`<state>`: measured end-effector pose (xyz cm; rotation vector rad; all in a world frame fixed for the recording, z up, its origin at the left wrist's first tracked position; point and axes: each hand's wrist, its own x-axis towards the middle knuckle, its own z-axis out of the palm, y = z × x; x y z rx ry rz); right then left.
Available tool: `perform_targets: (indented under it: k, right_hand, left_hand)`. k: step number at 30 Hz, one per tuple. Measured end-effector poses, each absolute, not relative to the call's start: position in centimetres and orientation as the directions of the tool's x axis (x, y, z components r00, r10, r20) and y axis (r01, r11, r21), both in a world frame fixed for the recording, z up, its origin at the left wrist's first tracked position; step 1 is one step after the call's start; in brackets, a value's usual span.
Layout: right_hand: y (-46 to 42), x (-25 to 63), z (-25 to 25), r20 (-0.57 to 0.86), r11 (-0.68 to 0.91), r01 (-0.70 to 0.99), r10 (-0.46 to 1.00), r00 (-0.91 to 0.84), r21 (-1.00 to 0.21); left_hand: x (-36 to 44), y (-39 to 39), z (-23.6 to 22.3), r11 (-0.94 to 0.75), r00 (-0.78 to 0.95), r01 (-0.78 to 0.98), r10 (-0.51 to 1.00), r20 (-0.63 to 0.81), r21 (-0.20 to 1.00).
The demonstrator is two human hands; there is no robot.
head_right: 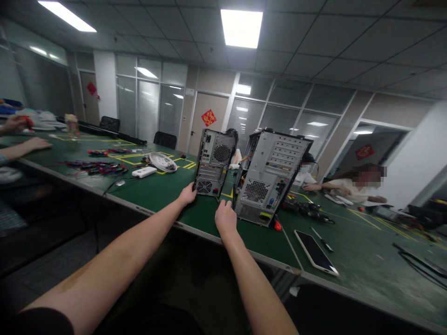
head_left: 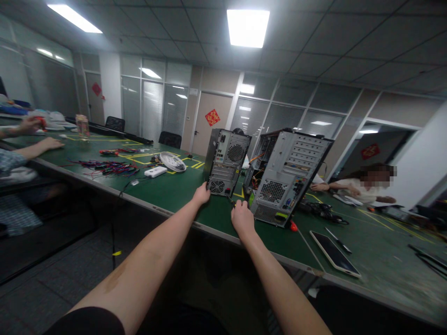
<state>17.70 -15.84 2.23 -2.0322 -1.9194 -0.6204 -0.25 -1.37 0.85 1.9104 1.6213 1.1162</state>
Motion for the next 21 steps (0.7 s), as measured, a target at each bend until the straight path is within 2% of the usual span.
perform_targets:
  k: [21]
  right_hand:
    - [-15.86, 17.49, 2.45, 0.451, -0.066, 0.994, 0.892, 0.019, 0.088]
  left_hand:
    - [-0.42, -1.59, 1.1, -0.262, 0.002, 0.629, 0.942, 0.336, 0.732]
